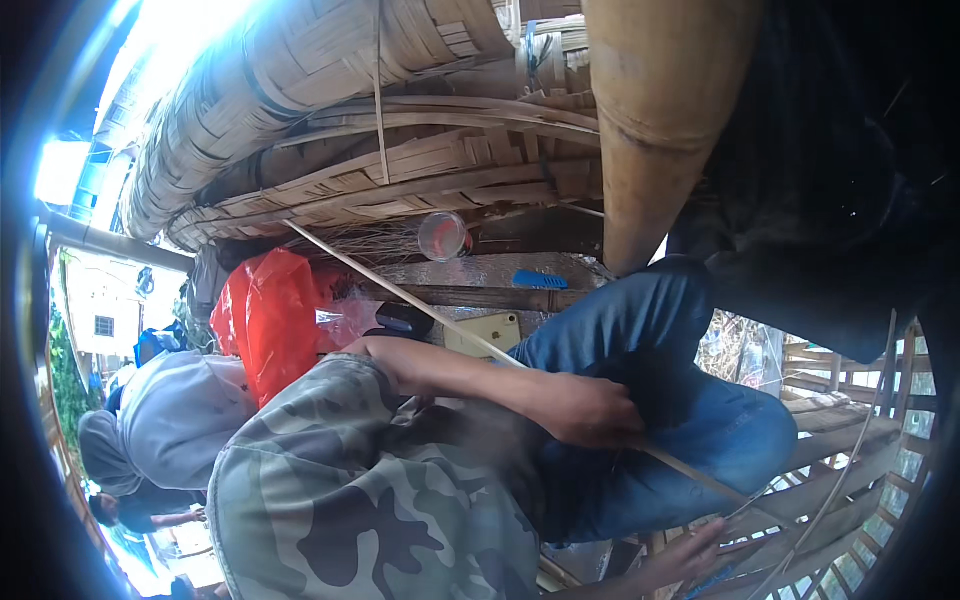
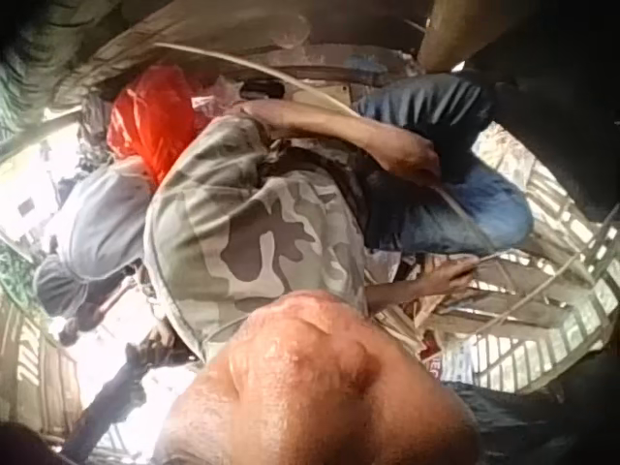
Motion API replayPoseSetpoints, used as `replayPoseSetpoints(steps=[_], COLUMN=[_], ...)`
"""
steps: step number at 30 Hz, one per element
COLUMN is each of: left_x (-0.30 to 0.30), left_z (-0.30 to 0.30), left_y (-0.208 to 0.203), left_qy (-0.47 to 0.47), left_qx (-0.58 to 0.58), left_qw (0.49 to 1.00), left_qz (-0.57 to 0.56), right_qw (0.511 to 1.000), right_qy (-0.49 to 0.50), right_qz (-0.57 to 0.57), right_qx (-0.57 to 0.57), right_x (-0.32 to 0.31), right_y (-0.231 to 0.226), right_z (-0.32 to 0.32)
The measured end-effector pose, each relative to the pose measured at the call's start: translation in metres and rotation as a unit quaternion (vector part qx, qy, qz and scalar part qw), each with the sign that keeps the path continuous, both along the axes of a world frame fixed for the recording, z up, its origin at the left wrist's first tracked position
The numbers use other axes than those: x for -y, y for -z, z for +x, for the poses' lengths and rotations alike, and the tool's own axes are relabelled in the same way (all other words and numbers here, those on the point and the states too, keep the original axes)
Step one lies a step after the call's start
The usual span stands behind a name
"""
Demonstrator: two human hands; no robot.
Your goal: The person shapes and shaves thin bamboo sticks using a knife, scraping along their surfaces and splitting the strips.
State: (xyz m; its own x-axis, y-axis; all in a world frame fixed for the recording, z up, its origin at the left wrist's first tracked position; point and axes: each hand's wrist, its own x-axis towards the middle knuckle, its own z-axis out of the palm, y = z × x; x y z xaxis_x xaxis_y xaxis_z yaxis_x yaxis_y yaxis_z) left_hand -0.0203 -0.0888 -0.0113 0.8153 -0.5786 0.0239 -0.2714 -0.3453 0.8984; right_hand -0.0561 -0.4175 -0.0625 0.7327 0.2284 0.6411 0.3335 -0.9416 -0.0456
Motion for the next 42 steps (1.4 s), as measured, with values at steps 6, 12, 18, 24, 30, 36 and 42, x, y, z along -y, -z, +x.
replayPoseSetpoints(steps=[6, 12, 18, 24, 30, 36, 42], left_x=[0.012, 0.012, 0.019, 0.035, 0.057, 0.042, 0.043], left_z=[0.000, -0.006, -0.006, 0.004, 0.001, -0.005, -0.006], left_y=[-0.016, -0.039, -0.024, -0.038, -0.036, -0.037, -0.044], left_qy=[-0.031, -0.045, -0.065, -0.102, -0.091, -0.099, -0.098], left_qx=[-0.043, -0.079, 0.018, 0.079, 0.110, 0.072, 0.045], left_qw=[0.998, 0.988, 0.989, 0.979, 0.980, 0.979, 0.980], left_qz=[0.030, 0.125, 0.134, 0.155, 0.139, 0.161, 0.165], right_qw=[0.890, 0.828, 0.875, 0.859, 0.917, 0.903, 0.914], right_qy=[0.204, 0.133, 0.289, 0.231, 0.120, 0.127, 0.070], right_qz=[0.292, 0.327, 0.304, 0.278, 0.275, 0.323, 0.294], right_qx=[-0.283, -0.436, -0.242, -0.362, -0.263, -0.253, -0.269], right_x=[-0.021, -0.048, -0.028, -0.036, -0.018, -0.004, -0.004], right_y=[-0.052, -0.060, -0.074, -0.087, -0.059, -0.076, -0.062], right_z=[0.010, -0.014, 0.012, 0.017, -0.010, 0.010, 0.003])
